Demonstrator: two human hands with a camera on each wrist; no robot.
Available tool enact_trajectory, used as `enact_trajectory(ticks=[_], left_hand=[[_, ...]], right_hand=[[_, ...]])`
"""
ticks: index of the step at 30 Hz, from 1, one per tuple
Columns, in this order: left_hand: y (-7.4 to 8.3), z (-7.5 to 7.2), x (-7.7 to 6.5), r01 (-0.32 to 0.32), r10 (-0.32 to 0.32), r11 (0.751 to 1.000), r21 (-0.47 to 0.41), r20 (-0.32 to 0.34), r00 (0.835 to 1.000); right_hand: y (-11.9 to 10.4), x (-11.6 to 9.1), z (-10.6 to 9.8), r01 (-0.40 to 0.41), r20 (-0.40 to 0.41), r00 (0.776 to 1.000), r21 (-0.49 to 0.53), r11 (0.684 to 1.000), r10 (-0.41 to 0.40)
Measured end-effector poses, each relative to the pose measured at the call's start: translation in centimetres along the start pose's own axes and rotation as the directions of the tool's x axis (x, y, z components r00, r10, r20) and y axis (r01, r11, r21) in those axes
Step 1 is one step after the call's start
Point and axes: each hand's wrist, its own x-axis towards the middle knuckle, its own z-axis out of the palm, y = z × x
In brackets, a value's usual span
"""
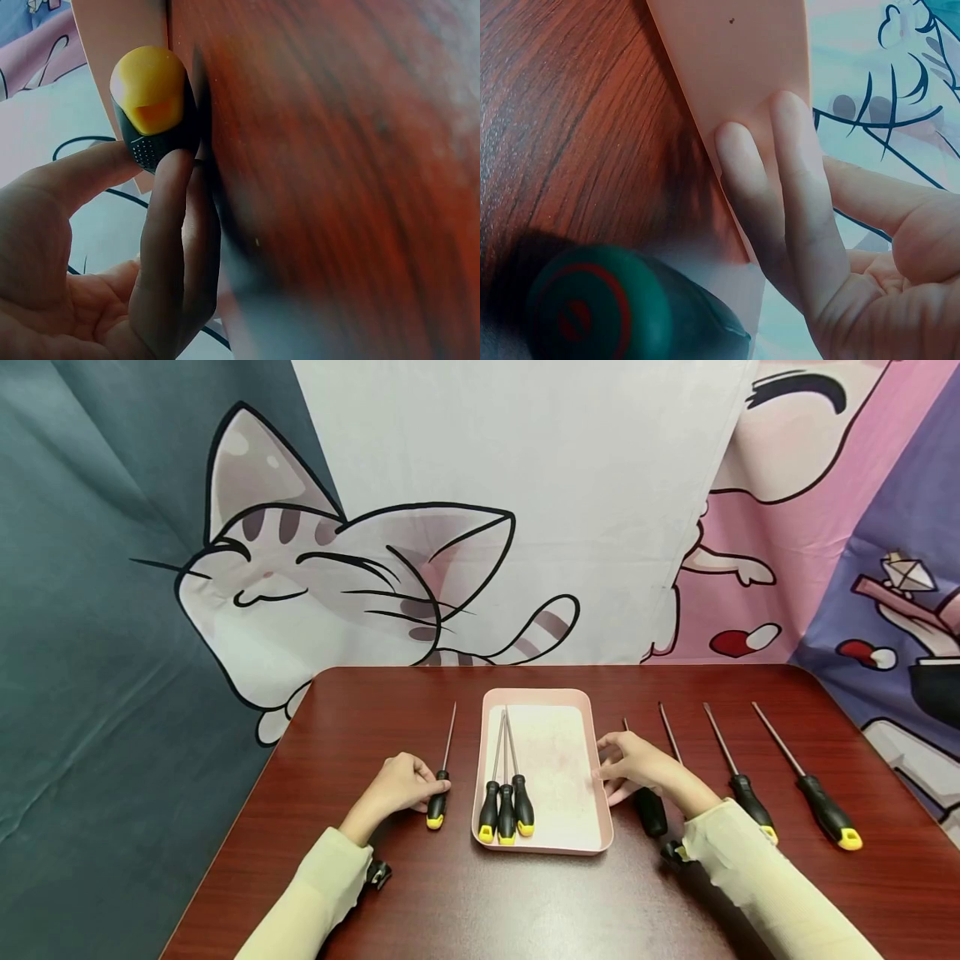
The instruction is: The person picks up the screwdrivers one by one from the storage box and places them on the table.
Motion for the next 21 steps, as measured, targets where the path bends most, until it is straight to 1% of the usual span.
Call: enact_trajectory(ticks=[6, 11, 15, 21], left_hand=[[0.22, -0.25, -0.09, 0.010, -0.010, 1.000, -0.009, -0.003, 1.000], [0.22, -0.29, 0.03, -0.001, 0.000, 1.000, -0.015, -0.010, 1.000], [0.25, -0.30, 0.15, 0.011, -0.012, 0.999, -0.030, -0.016, 1.000], [0.84, -0.45, 0.25, -0.008, 0.006, 0.999, -0.033, -0.045, 0.999]], right_hand=[[-0.01, -0.06, 0.09, 0.000, -0.001, 1.000, 0.009, 1.000, 0.000], [0.06, -0.02, 0.06, -0.001, -0.002, 1.000, 0.011, 1.000, 0.001], [0.12, 0.01, 0.03, -0.001, 0.000, 1.000, 0.012, 1.000, 0.001], [0.07, -0.01, 0.03, 0.001, -0.001, 1.000, 0.009, 1.000, -0.001]])
